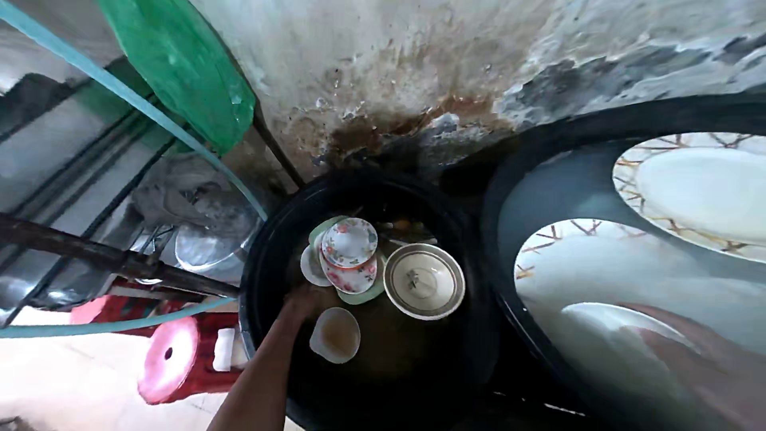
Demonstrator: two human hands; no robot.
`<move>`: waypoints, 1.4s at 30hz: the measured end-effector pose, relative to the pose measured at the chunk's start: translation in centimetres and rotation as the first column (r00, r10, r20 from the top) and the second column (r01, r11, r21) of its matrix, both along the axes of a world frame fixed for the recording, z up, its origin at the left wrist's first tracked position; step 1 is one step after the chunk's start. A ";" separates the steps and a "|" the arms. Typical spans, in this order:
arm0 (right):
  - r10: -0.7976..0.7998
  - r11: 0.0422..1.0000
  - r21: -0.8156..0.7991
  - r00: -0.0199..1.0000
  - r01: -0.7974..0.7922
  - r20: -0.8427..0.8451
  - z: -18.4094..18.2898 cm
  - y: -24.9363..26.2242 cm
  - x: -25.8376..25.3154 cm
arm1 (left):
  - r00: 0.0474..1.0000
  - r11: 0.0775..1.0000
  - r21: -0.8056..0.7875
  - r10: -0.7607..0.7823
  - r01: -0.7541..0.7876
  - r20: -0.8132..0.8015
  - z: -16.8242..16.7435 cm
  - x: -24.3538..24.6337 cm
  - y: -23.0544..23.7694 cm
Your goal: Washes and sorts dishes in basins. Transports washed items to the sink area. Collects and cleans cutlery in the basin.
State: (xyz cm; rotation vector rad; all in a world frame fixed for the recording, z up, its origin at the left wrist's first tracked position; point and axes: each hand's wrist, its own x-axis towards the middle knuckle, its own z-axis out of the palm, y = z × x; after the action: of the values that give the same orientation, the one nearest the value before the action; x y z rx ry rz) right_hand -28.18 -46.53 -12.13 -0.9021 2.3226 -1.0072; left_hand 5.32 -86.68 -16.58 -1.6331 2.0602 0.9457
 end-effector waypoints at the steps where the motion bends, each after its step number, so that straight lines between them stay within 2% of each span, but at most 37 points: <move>1: -0.006 1.000 -0.008 1.000 0.006 0.008 0.1 -0.2 0.1 | 1.000 1.000 0.017 0.000 0.000 0.007 0.0 0.1 -0.1; 4: -0.012 1.000 -0.021 1.000 0.013 0.011 0.5 -0.5 0.5 | 0.999 0.989 0.136 0.052 -0.053 0.012 0.1 0.5 -0.3; 7: 0.016 0.999 -0.035 1.000 -0.016 -0.012 -0.7 0.4 -0.2 | 0.995 0.980 0.174 0.097 -0.100 0.024 0.3 0.9 -0.1; 12: 0.030 0.999 0.014 0.999 -0.030 -0.033 -1.3 1.3 -0.9 | 0.904 0.886 0.339 0.390 -0.315 -0.177 1.8 2.3 1.3; 15: 0.035 0.999 0.012 0.998 -0.034 -0.042 -1.2 1.4 -0.9 | 0.884 0.897 0.312 0.395 -0.313 -0.248 4.1 2.5 2.5; 19: 0.037 0.999 -0.021 0.997 -0.038 -0.066 -1.8 1.6 -1.1 | 0.916 0.984 0.154 0.140 -0.087 -0.376 9.7 -1.3 6.6; 21: 0.018 1.000 -0.017 0.998 -0.019 -0.063 -1.6 1.5 -1.0 | 0.897 0.984 0.024 -0.149 0.175 -0.417 11.2 -4.4 9.7; 22: 0.013 1.000 -0.011 0.998 -0.014 -0.057 -1.6 1.4 -1.0 | 0.849 0.936 -0.085 -0.345 0.340 -0.401 10.6 -5.9 10.9; 24: 0.010 1.000 -0.009 0.998 -0.010 -0.055 -1.8 1.4 -1.1 | 0.696 0.769 -0.293 -0.639 0.568 -0.327 7.9 -8.7 12.4; 25: 0.008 1.000 -0.012 0.999 -0.008 -0.052 -1.9 1.4 -1.2 | 0.638 0.693 -0.338 -0.720 0.637 -0.272 6.6 -9.9 12.7; 26: 0.005 1.000 -0.014 0.999 -0.005 -0.048 -1.9 1.3 -1.1 | 0.616 0.657 -0.323 -0.753 0.681 -0.232 5.7 -10.9 12.9; 27: 0.004 1.000 -0.017 0.999 -0.005 -0.046 -1.7 1.3 -1.1 | 0.631 0.667 -0.281 -0.745 0.690 -0.218 5.3 -11.5 12.9; 28: 0.007 1.000 -0.024 0.999 -0.008 -0.048 -1.5 1.3 -1.0 | 0.690 0.725 -0.227 -0.689 0.650 -0.223 5.2 -11.8 12.7; 30: 0.018 0.999 -0.043 0.998 -0.021 -0.067 -1.6 1.4 -1.1 | 0.856 0.901 -0.133 -0.434 0.413 -0.281 5.1 -11.3 12.2; 32: 0.032 0.998 -0.047 0.995 -0.036 -0.094 -1.8 1.6 -1.1 | 0.938 0.982 -0.055 -0.190 0.182 -0.290 4.7 -10.2 11.7; 35: 0.036 0.998 -0.055 0.991 -0.043 -0.129 -1.9 1.5 -1.1 | 0.939 0.991 0.133 0.068 -0.024 -0.337 2.7 -9.5 11.8; 38: 0.034 0.998 -0.039 0.994 -0.039 -0.107 -1.6 1.4 -0.9 | 0.864 0.935 0.312 0.291 -0.167 -0.410 1.4 -11.1 12.0; 42: 0.040 0.999 -0.012 0.996 -0.042 -0.085 -1.1 1.2 -0.8 | 0.836 0.908 0.318 0.388 -0.274 -0.388 1.3 -13.4 11.7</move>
State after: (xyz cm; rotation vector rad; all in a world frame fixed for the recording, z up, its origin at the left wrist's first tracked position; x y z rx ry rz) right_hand -28.99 -45.29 -13.24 -1.0121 2.3595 -0.9864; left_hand -8.06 -74.94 -15.32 -1.7933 1.8282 1.7719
